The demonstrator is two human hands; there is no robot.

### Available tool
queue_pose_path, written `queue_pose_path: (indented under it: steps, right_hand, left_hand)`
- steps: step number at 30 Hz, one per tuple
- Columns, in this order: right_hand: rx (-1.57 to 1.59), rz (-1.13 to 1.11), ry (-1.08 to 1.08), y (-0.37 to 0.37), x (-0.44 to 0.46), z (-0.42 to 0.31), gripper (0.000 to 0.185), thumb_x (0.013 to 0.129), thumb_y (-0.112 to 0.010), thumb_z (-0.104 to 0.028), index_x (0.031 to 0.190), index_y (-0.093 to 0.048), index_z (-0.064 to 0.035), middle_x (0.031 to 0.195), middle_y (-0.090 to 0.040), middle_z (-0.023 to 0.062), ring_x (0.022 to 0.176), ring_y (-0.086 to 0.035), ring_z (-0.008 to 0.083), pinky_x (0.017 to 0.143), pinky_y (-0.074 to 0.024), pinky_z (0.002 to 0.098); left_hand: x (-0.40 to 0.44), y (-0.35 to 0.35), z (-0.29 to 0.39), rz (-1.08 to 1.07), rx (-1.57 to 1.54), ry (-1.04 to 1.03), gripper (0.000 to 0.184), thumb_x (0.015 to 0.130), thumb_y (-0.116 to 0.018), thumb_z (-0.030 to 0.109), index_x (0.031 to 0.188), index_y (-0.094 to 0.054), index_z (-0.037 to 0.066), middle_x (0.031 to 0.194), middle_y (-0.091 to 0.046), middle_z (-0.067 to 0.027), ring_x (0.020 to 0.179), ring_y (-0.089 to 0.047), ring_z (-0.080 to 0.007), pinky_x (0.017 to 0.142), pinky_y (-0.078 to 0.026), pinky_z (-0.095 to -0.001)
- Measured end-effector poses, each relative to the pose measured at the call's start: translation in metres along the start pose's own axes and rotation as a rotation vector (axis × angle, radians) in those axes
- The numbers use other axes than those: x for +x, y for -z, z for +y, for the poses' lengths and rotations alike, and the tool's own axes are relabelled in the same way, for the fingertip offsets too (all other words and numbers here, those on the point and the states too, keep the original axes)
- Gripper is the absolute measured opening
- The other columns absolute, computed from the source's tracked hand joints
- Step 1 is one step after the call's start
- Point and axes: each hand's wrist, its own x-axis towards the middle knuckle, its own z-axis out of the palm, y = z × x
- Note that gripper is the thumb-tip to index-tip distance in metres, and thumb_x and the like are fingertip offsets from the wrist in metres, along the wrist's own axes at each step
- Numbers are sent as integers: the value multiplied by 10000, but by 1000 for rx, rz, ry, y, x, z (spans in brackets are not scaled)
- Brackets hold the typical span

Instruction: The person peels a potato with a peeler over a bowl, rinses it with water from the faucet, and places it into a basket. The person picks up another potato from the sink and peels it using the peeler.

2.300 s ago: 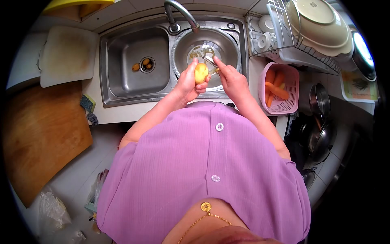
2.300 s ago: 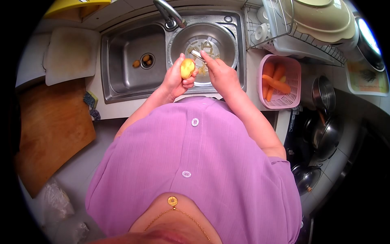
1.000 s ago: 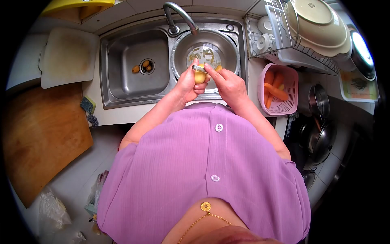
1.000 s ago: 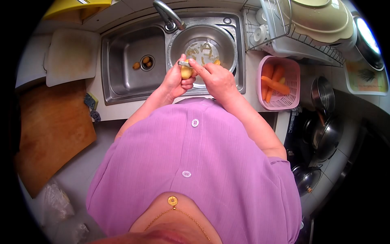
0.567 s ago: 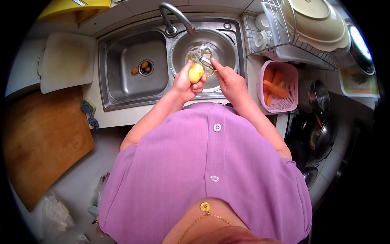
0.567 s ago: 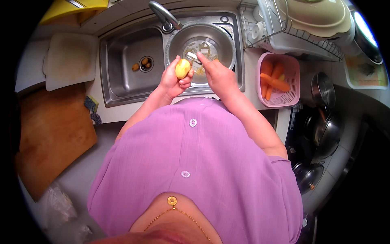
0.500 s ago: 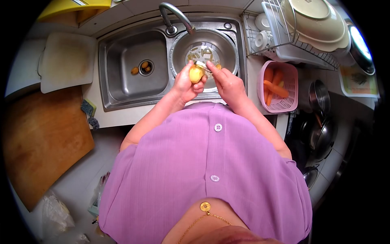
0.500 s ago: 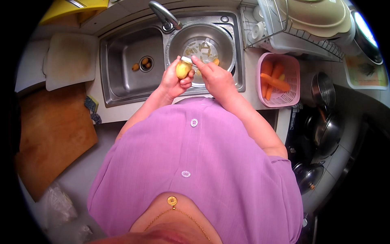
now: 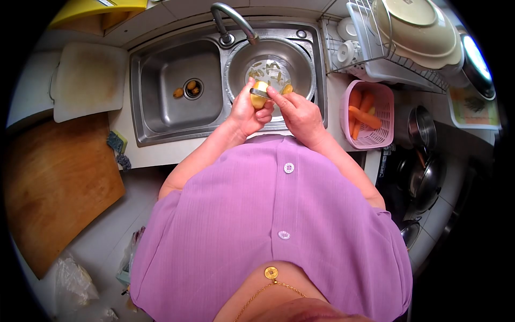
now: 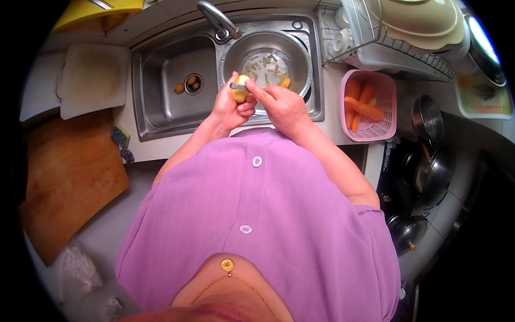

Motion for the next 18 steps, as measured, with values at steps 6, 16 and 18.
queue_pose_path:
  steps: [6, 16, 18]
  right_hand:
    - [-10, -16, -270, -6, 0, 29, 495, 856, -574, -77, 1316, -495, -242, 754, -556, 53, 643, -584, 246, 562, -495, 359]
    - [134, -44, -167, 4, 0, 6, 519, 828, -588, -57, 1304, -513, -251, 721, -536, 61, 620, -582, 238, 557, -490, 357]
    - [54, -101, -98, 6, 1, 3, 565, 783, -587, -35, 1300, -522, -255, 707, -517, 45, 614, -571, 213, 543, -485, 339]
  left_hand:
    - [-4, -10, -3, -22, 99, -27, 420, 950, -366, 509, 950, -530, 123, 647, -480, -48, 417, -358, -87, 377, -277, -205]
    - [3, 1, 0, 28, 102, -69, 468, 956, -335, 522, 939, -529, 97, 763, -539, -71, 461, -391, -98, 386, -286, -210]
    - [4, 3, -1, 64, 118, -90, 475, 957, -331, 525, 937, -527, 92, 765, -535, -68, 462, -383, -96, 386, -282, -210]
